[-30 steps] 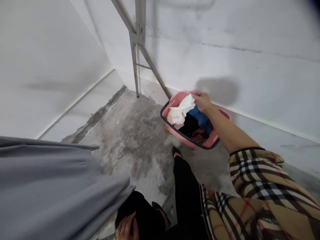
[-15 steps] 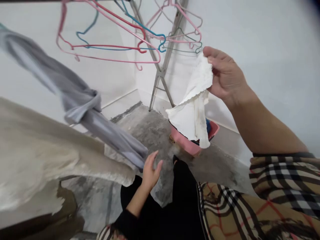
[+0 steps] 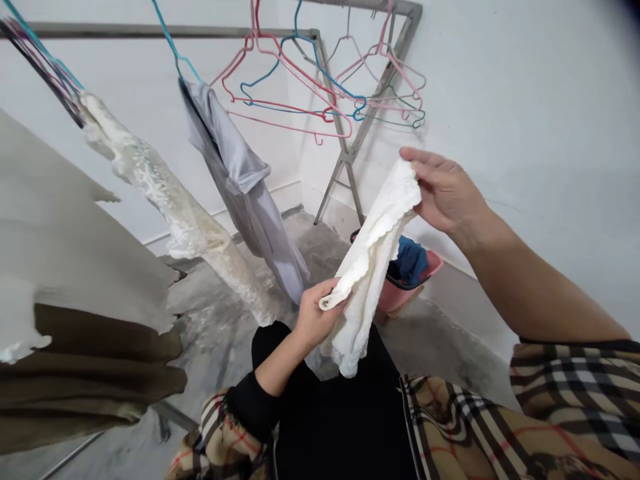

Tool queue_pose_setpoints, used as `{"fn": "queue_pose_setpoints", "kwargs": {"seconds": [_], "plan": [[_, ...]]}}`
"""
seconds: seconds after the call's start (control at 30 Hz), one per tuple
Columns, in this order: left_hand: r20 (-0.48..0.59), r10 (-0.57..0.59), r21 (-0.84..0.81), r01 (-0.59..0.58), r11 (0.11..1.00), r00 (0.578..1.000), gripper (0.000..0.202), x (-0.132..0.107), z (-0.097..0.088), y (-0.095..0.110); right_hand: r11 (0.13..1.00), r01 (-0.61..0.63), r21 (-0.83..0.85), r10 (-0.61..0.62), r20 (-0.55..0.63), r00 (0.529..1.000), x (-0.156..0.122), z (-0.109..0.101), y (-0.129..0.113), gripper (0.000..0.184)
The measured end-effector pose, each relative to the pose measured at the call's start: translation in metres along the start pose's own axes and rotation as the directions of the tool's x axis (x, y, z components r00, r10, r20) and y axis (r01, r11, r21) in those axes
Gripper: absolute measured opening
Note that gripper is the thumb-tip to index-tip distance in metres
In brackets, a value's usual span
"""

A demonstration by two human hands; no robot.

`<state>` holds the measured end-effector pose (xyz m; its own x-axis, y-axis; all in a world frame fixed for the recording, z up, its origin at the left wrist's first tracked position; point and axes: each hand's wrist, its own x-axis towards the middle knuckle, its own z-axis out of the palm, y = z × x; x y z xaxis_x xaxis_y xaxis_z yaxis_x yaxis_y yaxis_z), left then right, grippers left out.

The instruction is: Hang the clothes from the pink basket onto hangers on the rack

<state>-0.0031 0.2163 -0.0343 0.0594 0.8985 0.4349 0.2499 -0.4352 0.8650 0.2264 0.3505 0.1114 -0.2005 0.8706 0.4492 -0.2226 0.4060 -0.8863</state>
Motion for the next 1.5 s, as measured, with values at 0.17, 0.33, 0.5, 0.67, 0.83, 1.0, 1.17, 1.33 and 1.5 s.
{"fn": "queue_pose_setpoints", "kwargs": {"seconds": [0.17,0.33,0.5,0.67,0.83,1.0,1.17,1.33,1.5], "plan": [[-0.200,-0.063,0.015,0.067,0.998,0.978,0.029,-0.001,-0.034,0.020,0.998,-0.054,-0.033,0.055,0.050,0.997,-0.006,-0.008,0.009,0.033],[-0.329,-0.166,-0.016,0.170,0.985,0.930,0.040,0.008,-0.072,0.025,0.970,-0.160,-0.185,0.193,0.179,0.965,-0.014,-0.022,0.014,0.046],[-0.362,-0.284,-0.207,0.220,0.953,0.888,0.048,0.017,-0.086,0.031,0.877,-0.092,-0.472,0.222,0.228,0.948,-0.026,-0.034,0.027,0.028],[-0.379,-0.355,-0.345,0.225,0.911,0.855,0.050,0.020,-0.082,0.043,0.817,-0.069,-0.572,0.324,0.357,0.876,-0.044,-0.037,0.045,0.011],[-0.328,-0.430,-0.401,0.288,0.870,0.841,0.053,0.012,-0.075,0.051,0.791,0.050,-0.610,0.221,0.361,0.906,-0.079,-0.025,0.082,0.024],[-0.288,-0.437,-0.375,0.319,0.871,0.852,0.053,0.008,-0.074,0.052,0.940,-0.309,-0.143,0.332,0.179,0.926,-0.119,0.001,0.115,0.025],[-0.353,-0.462,-0.368,0.333,0.868,0.814,0.053,0.009,-0.079,0.043,0.846,-0.491,0.210,0.488,0.070,0.870,-0.131,0.015,0.113,0.038],[-0.269,-0.538,-0.425,0.403,0.811,0.799,0.049,0.010,-0.076,0.034,0.786,-0.606,0.124,0.594,0.119,0.795,-0.130,0.000,0.105,0.049],[-0.044,-0.558,-0.422,0.490,0.762,0.829,0.039,0.015,-0.077,0.032,0.802,-0.592,0.074,0.589,0.060,0.806,-0.133,-0.019,0.107,0.043]]}}
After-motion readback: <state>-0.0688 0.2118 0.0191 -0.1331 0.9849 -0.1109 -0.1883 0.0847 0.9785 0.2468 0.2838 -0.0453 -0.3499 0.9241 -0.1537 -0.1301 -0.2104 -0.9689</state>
